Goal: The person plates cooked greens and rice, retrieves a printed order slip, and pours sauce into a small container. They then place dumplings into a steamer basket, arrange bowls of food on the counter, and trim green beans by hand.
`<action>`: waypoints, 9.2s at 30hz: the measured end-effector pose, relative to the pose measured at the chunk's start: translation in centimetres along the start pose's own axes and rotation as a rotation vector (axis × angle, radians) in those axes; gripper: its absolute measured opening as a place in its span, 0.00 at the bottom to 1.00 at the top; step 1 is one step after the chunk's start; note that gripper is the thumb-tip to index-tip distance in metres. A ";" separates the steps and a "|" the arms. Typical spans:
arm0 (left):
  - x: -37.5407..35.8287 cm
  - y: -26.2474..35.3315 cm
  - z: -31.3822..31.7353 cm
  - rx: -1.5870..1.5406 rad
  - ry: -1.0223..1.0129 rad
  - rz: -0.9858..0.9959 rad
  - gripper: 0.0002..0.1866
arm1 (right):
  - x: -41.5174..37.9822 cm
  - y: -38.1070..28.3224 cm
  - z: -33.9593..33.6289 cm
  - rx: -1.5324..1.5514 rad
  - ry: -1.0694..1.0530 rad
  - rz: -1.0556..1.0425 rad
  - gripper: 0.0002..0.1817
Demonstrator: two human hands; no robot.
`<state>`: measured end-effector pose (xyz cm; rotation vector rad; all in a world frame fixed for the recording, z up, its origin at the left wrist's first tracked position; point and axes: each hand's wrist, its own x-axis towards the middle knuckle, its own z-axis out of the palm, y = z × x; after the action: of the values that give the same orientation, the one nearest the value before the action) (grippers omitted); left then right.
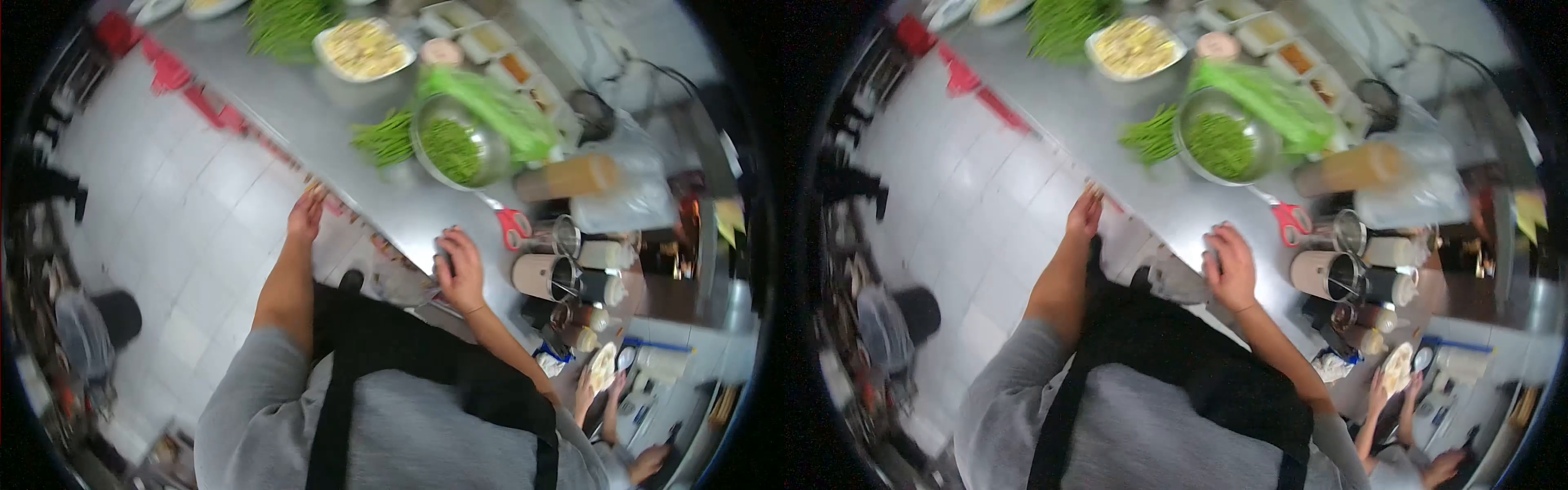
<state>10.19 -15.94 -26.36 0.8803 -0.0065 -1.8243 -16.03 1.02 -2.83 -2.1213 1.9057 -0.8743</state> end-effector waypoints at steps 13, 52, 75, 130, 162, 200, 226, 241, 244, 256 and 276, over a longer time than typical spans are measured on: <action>4.3 6.3 -3.8 0.145 -0.216 -0.969 0.07 | -1.5 -0.2 -1.1 0.009 0.096 -0.029 0.15; 29.3 61.9 35.3 2.325 0.109 1.348 0.14 | 5.7 -6.1 6.3 -0.274 0.563 0.734 0.05; 37.6 62.3 33.1 2.255 0.203 1.085 0.19 | 6.1 -7.8 6.9 -0.469 0.735 0.852 0.08; -12.3 23.1 20.0 1.305 -1.096 0.069 0.04 | 3.3 -6.3 5.4 -0.149 0.633 0.460 0.13; -8.4 5.2 27.3 2.519 -0.462 0.989 0.20 | -14.8 -2.3 -8.4 0.483 0.169 0.424 0.07; -15.4 6.2 35.4 0.912 -0.882 0.520 0.12 | 16.1 -10.2 -2.5 1.963 0.658 0.853 0.20; -17.4 -3.1 36.4 0.983 -1.028 0.412 0.15 | 12.3 -2.0 -2.6 2.278 0.718 0.609 0.17; -16.8 -3.9 36.6 1.064 -0.994 0.463 0.17 | 13.1 -2.4 -3.5 2.222 0.719 0.602 0.17; -17.1 -3.5 37.1 1.006 -0.969 0.436 0.19 | 12.5 -3.2 -5.0 2.207 0.704 0.748 0.18; -16.0 -2.6 36.7 1.131 -0.832 0.731 0.20 | 12.2 -3.8 -3.7 2.155 0.727 0.813 0.15; -6.9 5.9 34.8 0.442 -0.480 -0.243 0.14 | 10.1 -4.4 -7.2 1.331 0.503 0.345 0.05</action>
<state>-3.53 -26.34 5.18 0.7385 -0.6522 -2.2723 -15.82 -5.97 8.36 -0.7920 1.0831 -1.9184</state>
